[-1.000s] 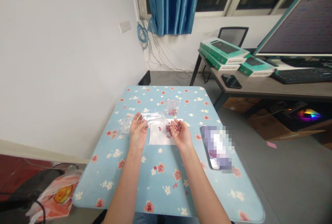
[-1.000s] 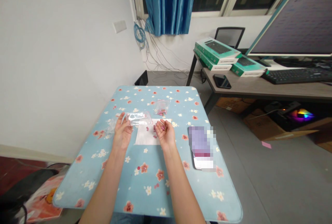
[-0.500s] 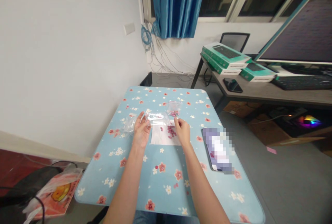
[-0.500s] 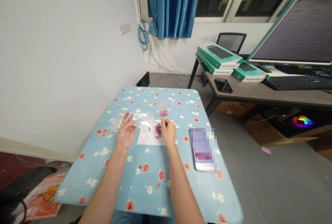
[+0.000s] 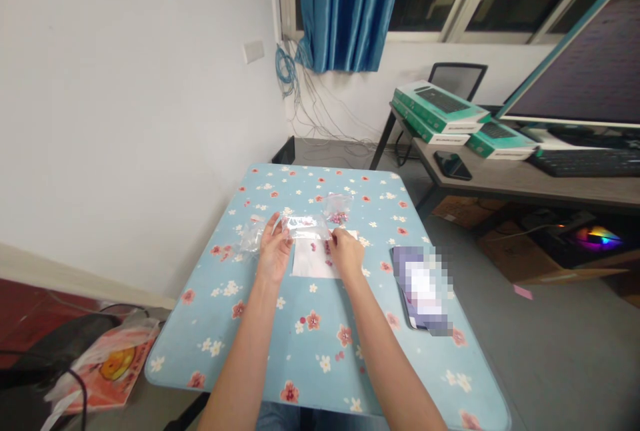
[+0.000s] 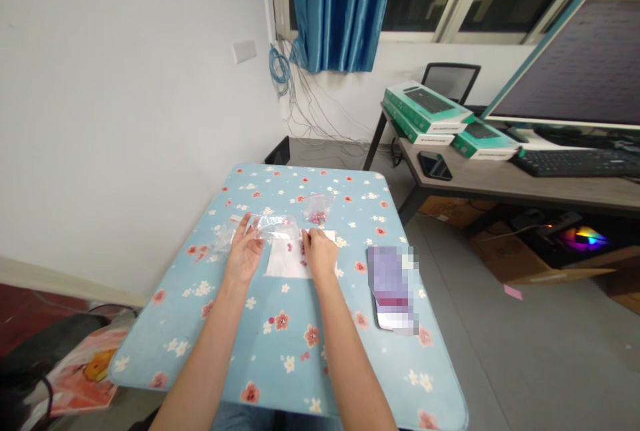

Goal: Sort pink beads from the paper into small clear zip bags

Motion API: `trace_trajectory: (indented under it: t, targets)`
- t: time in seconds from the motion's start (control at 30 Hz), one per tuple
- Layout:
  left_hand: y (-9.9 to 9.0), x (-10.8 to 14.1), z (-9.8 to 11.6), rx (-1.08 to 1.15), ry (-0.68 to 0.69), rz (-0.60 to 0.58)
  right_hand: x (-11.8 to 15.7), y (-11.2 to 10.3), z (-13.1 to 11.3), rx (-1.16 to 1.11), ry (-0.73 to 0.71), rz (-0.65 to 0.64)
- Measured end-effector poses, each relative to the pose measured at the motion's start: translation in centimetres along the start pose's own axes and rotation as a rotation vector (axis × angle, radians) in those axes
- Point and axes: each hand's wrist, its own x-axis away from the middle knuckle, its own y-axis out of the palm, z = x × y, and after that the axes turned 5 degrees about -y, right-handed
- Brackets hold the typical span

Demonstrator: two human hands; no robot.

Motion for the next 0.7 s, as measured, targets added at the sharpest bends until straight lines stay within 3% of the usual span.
trace_trajectory:
  t: [0.27,0.4,0.53,0.7]
  targets:
    - [0.2,0.1,0.0,0.054,-0.018,0.011,0.1,-0.1,-0.2,0.011,0.007,0.001]
    - [0.1,0.0,-0.1,0.056,-0.022,0.013,0.2,0.0,0.1,-0.127,-0.001,0.112]
    - [0.1,-0.1,-0.1,0.067,-0.025,0.019,0.2,-0.5,0.5,-0.51,0.03,0.2]
    - [0.0,0.0,-0.1,0.074,-0.028,0.013,0.8,-1.4,0.1,-1.217,0.292,-0.035]
